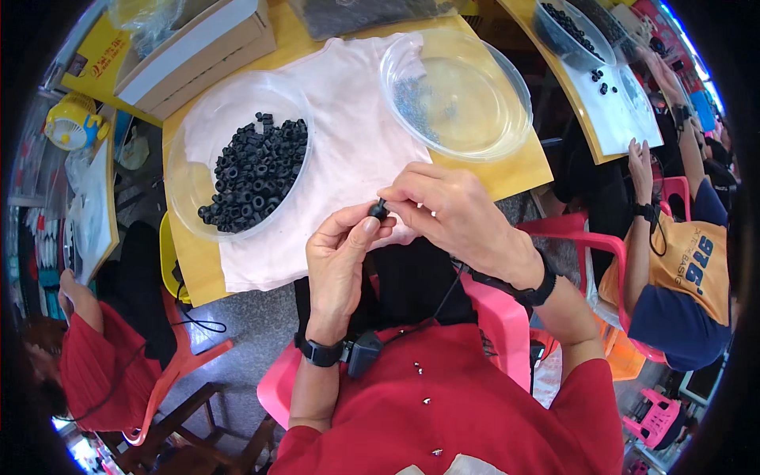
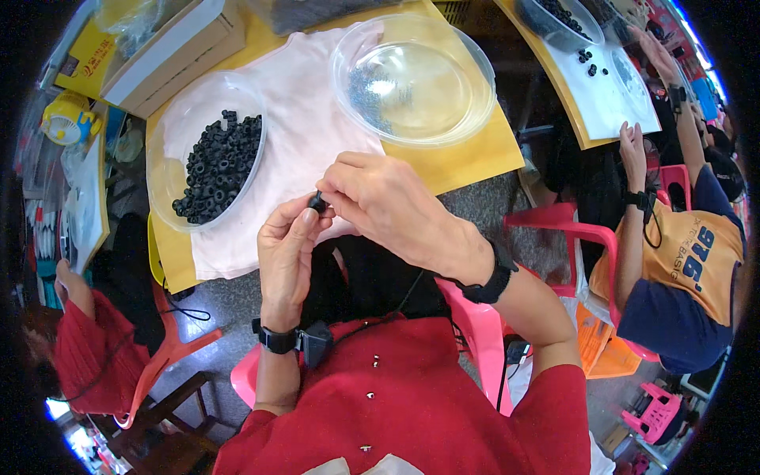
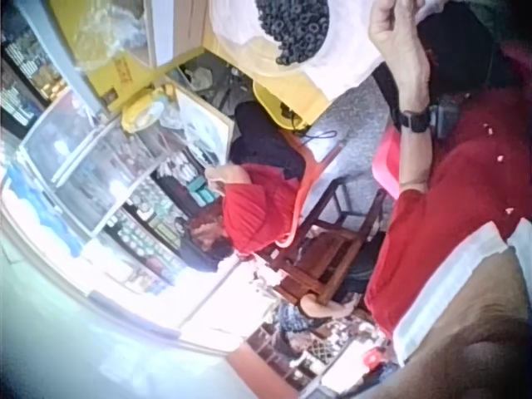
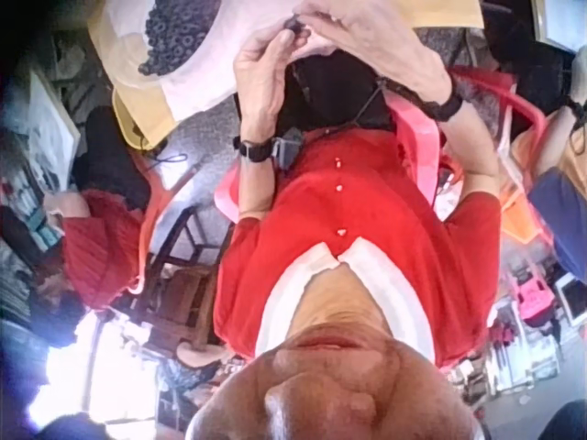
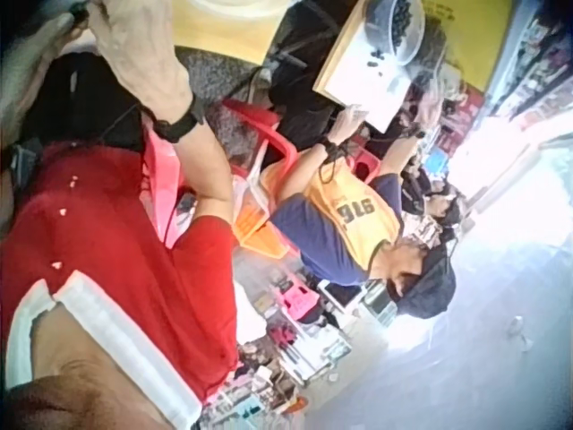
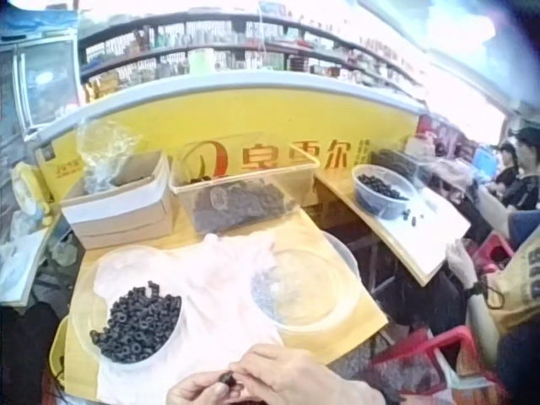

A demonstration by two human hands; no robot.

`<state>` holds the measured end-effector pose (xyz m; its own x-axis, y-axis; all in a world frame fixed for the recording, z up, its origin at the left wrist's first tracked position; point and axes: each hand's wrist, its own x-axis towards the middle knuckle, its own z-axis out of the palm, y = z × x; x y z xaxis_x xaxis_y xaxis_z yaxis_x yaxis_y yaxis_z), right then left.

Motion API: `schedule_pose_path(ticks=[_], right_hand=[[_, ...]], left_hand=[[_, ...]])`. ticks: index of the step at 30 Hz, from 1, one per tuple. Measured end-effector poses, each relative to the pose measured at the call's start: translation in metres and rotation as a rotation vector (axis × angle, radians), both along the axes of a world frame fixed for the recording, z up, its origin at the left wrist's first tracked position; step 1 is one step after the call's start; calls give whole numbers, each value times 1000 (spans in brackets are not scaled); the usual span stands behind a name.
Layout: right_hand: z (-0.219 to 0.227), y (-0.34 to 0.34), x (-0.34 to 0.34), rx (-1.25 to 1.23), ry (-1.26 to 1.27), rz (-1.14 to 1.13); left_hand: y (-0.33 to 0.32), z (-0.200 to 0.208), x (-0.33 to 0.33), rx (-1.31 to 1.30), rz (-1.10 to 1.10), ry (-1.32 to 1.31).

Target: The person picks up a black plastic component and a small metal spring, inserts the spring into the component, and places the assembled unit into a container, repeating the process.

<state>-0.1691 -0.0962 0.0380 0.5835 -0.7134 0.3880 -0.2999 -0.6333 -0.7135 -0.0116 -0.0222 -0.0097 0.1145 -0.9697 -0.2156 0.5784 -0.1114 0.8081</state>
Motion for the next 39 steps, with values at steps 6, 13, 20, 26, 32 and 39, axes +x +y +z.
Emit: schedule_pose_path(ticks=[6,13,20,26,32,39], right_hand=[[-8,-6,-1,106,-18,13],[-2,-9,0,114,10,46],[-2,-13,-2,69,39,52],[2,-16,1,-13,55,76],[4,-15,0,-108,114,97],[-4,-12,3,-15,30,74]], left_hand=[[-4,-2,1,6,-14,-10],[-4,-1,3,9,-25,12],[-6,0,3,3,-36,-9],[-6,-1,3,6,-16,-14],[-7,0,3,4,-29,-8],[-5,-1,3,11,-11,9]])
